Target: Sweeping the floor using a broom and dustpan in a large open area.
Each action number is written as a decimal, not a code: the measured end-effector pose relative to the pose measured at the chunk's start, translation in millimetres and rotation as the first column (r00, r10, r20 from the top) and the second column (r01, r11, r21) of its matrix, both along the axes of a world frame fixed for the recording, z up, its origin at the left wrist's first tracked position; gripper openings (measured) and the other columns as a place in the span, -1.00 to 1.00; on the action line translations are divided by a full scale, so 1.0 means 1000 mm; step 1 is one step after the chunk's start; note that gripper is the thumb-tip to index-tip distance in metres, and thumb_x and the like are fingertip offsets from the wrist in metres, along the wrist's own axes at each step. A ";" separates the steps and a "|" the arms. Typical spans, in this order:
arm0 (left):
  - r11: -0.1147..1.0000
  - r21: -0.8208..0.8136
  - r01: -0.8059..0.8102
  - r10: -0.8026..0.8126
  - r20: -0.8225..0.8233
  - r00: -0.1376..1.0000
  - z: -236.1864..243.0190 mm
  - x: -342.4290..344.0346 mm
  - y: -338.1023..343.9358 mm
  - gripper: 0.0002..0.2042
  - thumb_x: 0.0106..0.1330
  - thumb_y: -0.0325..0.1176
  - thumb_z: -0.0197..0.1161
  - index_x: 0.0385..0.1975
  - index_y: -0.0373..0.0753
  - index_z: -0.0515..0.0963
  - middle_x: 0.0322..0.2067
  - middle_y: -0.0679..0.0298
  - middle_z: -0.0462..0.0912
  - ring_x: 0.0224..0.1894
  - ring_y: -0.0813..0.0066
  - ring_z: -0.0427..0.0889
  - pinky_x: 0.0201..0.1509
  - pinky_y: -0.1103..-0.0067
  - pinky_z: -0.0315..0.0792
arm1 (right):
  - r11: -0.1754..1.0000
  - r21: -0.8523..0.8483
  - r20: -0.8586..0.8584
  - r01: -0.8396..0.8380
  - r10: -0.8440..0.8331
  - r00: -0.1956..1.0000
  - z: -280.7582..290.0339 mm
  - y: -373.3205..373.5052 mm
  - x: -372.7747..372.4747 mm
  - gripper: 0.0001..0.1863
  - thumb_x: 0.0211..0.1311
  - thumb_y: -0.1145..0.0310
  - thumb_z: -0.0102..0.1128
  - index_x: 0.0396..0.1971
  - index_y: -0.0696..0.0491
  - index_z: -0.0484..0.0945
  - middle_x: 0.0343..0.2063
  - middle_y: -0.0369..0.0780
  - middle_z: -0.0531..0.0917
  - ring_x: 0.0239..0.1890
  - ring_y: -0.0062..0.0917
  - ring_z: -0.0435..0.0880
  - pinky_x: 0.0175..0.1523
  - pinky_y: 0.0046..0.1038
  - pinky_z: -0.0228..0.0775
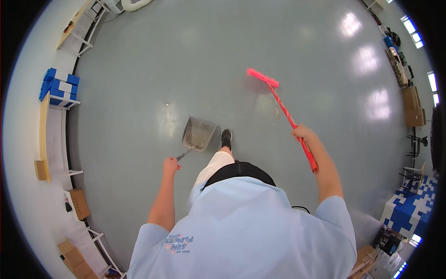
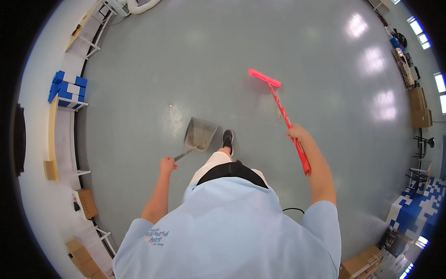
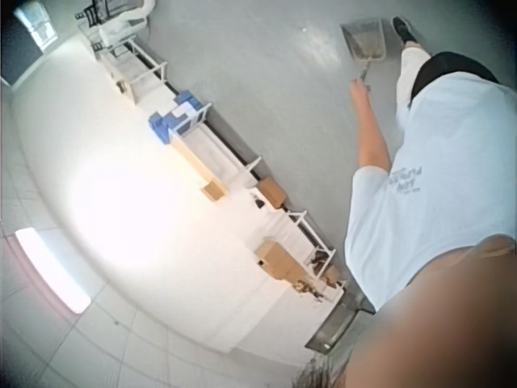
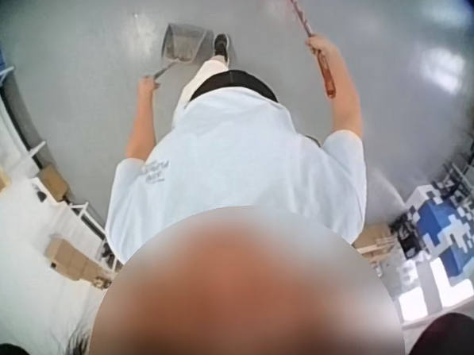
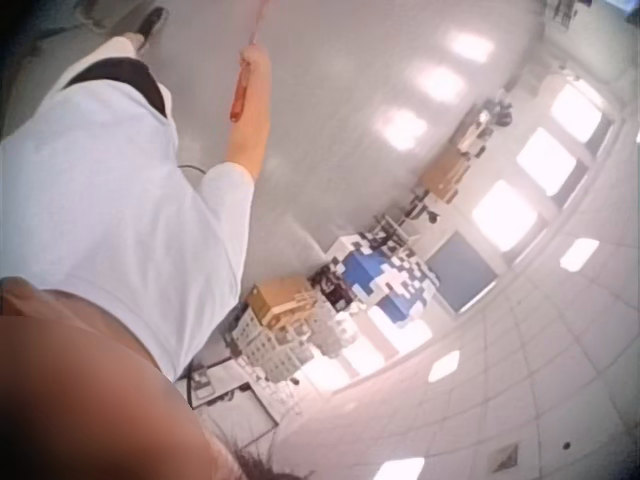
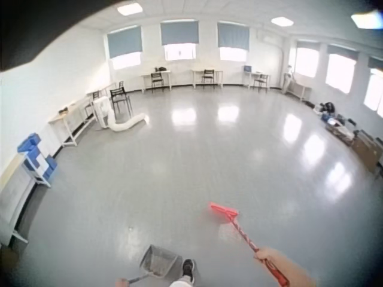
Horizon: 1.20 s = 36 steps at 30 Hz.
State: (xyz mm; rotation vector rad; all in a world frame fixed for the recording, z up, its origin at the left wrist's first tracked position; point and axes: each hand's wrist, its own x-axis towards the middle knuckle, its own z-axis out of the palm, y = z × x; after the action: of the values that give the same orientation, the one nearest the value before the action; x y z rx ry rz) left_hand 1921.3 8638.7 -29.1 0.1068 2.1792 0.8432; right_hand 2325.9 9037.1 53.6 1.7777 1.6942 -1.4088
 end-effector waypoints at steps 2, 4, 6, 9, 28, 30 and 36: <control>1.000 0.017 0.017 -0.017 -0.014 1.000 0.000 -0.014 0.034 -0.79 0.00 -0.52 -0.10 -0.45 -0.54 0.41 -0.68 0.03 0.47 -0.72 0.36 0.53 -0.71 0.59 0.42 | 1.000 -0.004 -0.002 -0.006 0.006 1.000 0.005 0.034 -0.021 -0.86 -0.21 0.49 0.06 -0.80 0.17 0.34 -0.85 -0.21 0.38 -0.83 -0.51 0.35 -0.72 -0.48 0.16; 0.998 0.042 0.040 -0.038 -0.028 0.999 -0.002 -0.031 0.064 -0.79 0.00 -0.52 -0.09 -0.44 -0.53 0.41 -0.69 0.04 0.47 -0.72 0.35 0.53 -0.71 0.58 0.42 | 1.000 0.001 -0.005 -0.007 0.007 1.000 0.002 0.065 -0.043 -0.85 -0.21 0.49 0.06 -0.80 0.17 0.35 -0.85 -0.21 0.38 -0.83 -0.51 0.35 -0.73 -0.47 0.15; 0.999 -0.028 0.046 -0.047 -0.017 0.999 -0.006 -0.043 0.091 -0.80 -0.01 -0.52 -0.08 -0.45 -0.53 0.40 -0.70 0.03 0.47 -0.73 0.35 0.53 -0.71 0.56 0.41 | 0.999 0.009 -0.011 0.045 -0.045 0.999 -0.010 0.091 -0.070 -0.85 -0.20 0.48 0.05 -0.80 0.17 0.35 -0.85 -0.20 0.38 -0.83 -0.50 0.36 -0.72 -0.47 0.15; 0.978 -0.053 0.203 -0.205 -0.045 0.978 -0.001 -0.055 0.138 -0.80 -0.01 -0.53 -0.08 -0.45 -0.54 0.40 -0.72 0.04 0.47 -0.75 0.34 0.52 -0.72 0.56 0.40 | 0.996 -0.023 0.005 0.081 -0.080 0.997 -0.035 0.122 -0.090 -0.85 -0.19 0.48 0.04 -0.81 0.17 0.35 -0.85 -0.20 0.38 -0.83 -0.50 0.36 -0.72 -0.46 0.16; 0.877 -0.294 0.381 -0.415 -0.061 0.908 -0.062 -0.085 0.251 -0.85 -0.04 -0.44 0.04 -0.65 -0.44 0.42 -0.80 0.03 0.46 -0.75 0.24 0.49 -0.55 0.41 0.36 | 0.809 -0.560 -0.072 -0.177 0.165 0.984 0.111 -0.010 -0.115 -0.82 -0.04 0.40 -0.01 -0.41 0.10 0.28 -0.71 -0.33 0.35 -0.72 -0.66 0.33 -0.66 -0.58 0.24; 0.936 -0.215 0.280 -0.288 -0.005 0.958 -0.055 -0.092 0.238 -0.85 -0.04 -0.45 0.05 -0.60 -0.45 0.42 -0.80 0.03 0.46 -0.76 0.28 0.50 -0.58 0.44 0.37 | 0.853 -0.467 -0.089 -0.233 0.217 0.972 0.110 0.018 -0.128 -0.83 -0.08 0.41 -0.01 -0.43 0.10 0.29 -0.73 -0.31 0.35 -0.74 -0.64 0.34 -0.68 -0.56 0.23; 0.992 -0.110 0.064 -0.064 -0.005 0.998 -0.033 -0.082 0.210 -0.84 -0.02 -0.52 -0.05 -0.49 -0.48 0.43 -0.76 0.05 0.48 -0.76 0.36 0.52 -0.68 0.54 0.40 | 0.954 -0.054 -0.069 -0.295 0.291 0.954 0.029 0.175 -0.191 -0.88 -0.16 0.40 0.00 -0.63 0.14 0.34 -0.81 -0.27 0.38 -0.78 -0.55 0.38 -0.70 -0.47 0.20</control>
State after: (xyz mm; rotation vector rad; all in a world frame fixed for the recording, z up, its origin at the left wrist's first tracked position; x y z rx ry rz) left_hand 1839.6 8848.2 -62.3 0.1250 2.2131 0.6867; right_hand 2134.9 9211.6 82.1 1.3926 1.8320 -1.3790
